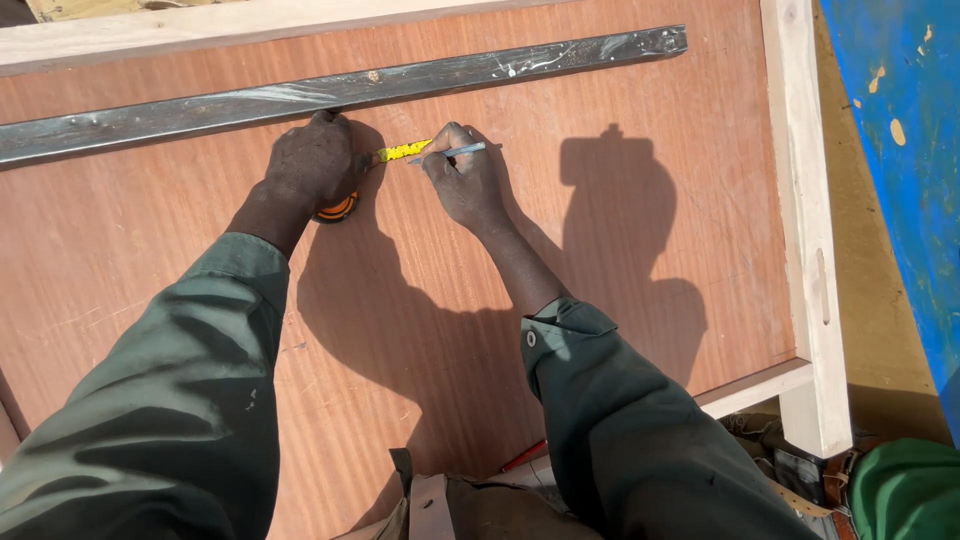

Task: Measuring and marking a wooden board using a tape measure, straight edge, and pencil.

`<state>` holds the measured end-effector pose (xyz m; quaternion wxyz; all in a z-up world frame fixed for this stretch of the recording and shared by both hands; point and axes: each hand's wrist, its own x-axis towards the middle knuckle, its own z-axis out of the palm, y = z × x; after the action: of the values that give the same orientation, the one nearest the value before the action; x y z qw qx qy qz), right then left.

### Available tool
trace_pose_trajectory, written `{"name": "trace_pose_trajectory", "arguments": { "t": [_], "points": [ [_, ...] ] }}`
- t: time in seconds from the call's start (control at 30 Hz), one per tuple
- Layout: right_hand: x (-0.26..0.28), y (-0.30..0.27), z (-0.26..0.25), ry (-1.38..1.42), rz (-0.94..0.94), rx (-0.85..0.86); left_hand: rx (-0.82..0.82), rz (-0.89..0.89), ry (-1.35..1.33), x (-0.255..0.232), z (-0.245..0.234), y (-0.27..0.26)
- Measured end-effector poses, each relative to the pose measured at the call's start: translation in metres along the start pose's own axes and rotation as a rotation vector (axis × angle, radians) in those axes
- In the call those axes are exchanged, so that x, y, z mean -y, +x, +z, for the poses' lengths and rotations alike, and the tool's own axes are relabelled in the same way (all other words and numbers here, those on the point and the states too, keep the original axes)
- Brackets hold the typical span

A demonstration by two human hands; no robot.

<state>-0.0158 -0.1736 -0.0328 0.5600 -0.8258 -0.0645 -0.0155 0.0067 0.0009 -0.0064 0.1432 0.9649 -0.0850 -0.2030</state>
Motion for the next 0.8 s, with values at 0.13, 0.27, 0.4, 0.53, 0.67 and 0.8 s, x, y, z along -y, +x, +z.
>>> {"name": "trace_pose_trajectory", "arguments": {
  "t": [0.13,0.27,0.4,0.53,0.67,0.8],
  "points": [
    [0.006,-0.017,-0.009,0.212,0.071,-0.076,0.019,0.046,0.022,-0.010,-0.003,-0.003],
    [0.024,-0.043,-0.015,0.430,0.247,-0.041,0.171,-0.095,0.053,-0.013,-0.012,-0.007],
    [0.036,-0.078,-0.032,0.536,0.405,-0.008,0.221,-0.091,-0.027,-0.031,-0.030,-0.028],
    [0.039,-0.113,-0.055,0.387,0.239,-0.072,0.043,0.016,-0.034,-0.009,0.014,-0.039],
    [0.029,-0.142,-0.086,0.161,0.325,-0.161,0.122,0.056,-0.030,-0.026,0.044,-0.075],
    [0.006,-0.160,-0.102,-0.145,0.304,-0.101,0.205,0.144,0.004,-0.064,0.052,-0.134]
  ]
}}
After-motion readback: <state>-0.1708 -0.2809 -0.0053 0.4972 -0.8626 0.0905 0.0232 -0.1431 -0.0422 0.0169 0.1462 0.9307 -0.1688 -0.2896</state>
